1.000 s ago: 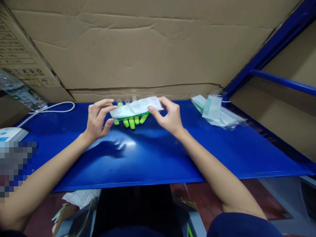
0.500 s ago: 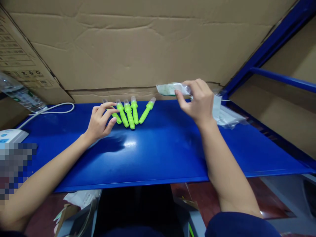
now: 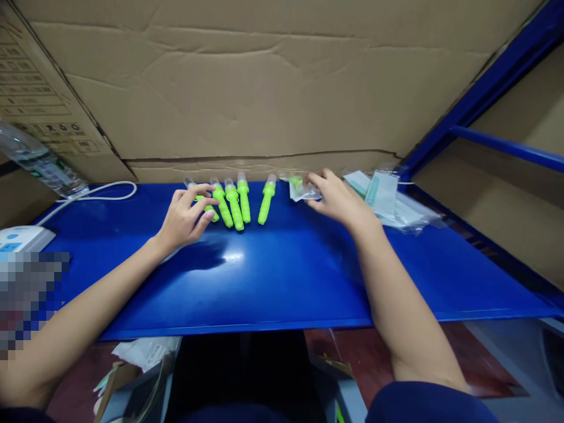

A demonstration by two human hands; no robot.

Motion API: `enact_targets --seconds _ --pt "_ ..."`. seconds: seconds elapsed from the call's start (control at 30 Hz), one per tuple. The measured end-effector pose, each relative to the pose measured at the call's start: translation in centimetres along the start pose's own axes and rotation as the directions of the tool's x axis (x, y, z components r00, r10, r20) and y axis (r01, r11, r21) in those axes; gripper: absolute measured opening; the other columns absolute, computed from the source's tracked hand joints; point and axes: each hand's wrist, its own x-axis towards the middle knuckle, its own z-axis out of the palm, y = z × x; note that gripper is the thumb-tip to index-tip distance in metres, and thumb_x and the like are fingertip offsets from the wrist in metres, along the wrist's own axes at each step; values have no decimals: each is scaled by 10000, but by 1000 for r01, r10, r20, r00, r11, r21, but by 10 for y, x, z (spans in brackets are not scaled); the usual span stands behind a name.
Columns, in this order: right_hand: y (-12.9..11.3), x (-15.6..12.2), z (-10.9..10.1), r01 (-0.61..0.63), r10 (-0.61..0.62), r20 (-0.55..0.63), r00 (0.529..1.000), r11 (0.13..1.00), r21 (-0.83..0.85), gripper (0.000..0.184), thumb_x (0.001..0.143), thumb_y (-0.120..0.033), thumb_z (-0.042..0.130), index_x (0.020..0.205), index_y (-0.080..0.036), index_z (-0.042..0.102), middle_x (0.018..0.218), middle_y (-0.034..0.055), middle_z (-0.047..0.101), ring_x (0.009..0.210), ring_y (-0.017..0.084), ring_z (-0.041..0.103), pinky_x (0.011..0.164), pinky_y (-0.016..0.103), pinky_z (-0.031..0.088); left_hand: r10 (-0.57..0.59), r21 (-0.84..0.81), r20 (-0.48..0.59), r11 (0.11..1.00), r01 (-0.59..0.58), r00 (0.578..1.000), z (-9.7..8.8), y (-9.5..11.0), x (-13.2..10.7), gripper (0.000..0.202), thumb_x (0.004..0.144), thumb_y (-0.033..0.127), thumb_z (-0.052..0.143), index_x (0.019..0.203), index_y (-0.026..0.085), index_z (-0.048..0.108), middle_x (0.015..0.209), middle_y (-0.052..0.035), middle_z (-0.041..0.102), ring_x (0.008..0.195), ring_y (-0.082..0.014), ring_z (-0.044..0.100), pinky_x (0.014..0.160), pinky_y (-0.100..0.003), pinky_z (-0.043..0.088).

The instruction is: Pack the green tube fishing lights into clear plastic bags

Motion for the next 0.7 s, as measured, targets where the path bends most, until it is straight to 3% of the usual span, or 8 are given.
enact_targets --seconds 0.23,0.47,0.53,0.63,0.7 --pt "-7 -4 7 -101 97 344 934 995 -7 486 748 -238 717 1217 -233 591 1084 97 569 764 208 616 758 359 535 -24 -19 45 1000 25 999 1 -2 -1 442 1052 397 336 1076 139 695 1321 -192 636 1182 -290 621 922 -445 412" --pt "-10 -6 7 -180 173 469 866 983 -32 522 727 -185 657 1244 -244 611 1121 111 595 697 194 624 741 372 552 -29 -23 67 999 31 997 1 -2 -1 454 1055 400 329 1060 133 696 1322 -201 635 1206 -298 612 922 -450 409" --pt "-10 -6 7 -189 169 490 855 982 -7 544 721 -241 694 1261 -250 629 1107 105 629 740 226 664 760 395 564 -23 -15 67 1000 24 998 1 -2 -1 452 1057 397 328 1054 132 695 1322 -200 635 1194 -291 621 918 -445 409" --pt "-11 -6 6 -188 117 500 858 978 94 604 714 -482 768 1260 -241 676 1170 127 669 992 314 698 903 439 554 -18 -14 61 1000 19 998 1 -2 -1 435 1056 383 339 1046 132 694 1328 -197 632 1174 -283 632 915 -440 410" --pt "-9 -4 5 -179 79 467 880 968 174 611 733 -620 726 1210 -239 715 1222 129 680 1124 332 668 988 449 523 -15 -12 64 1000 16 998 0 -2 0 422 1054 374 350 1044 131 695 1332 -199 629 1184 -286 627 913 -439 410"
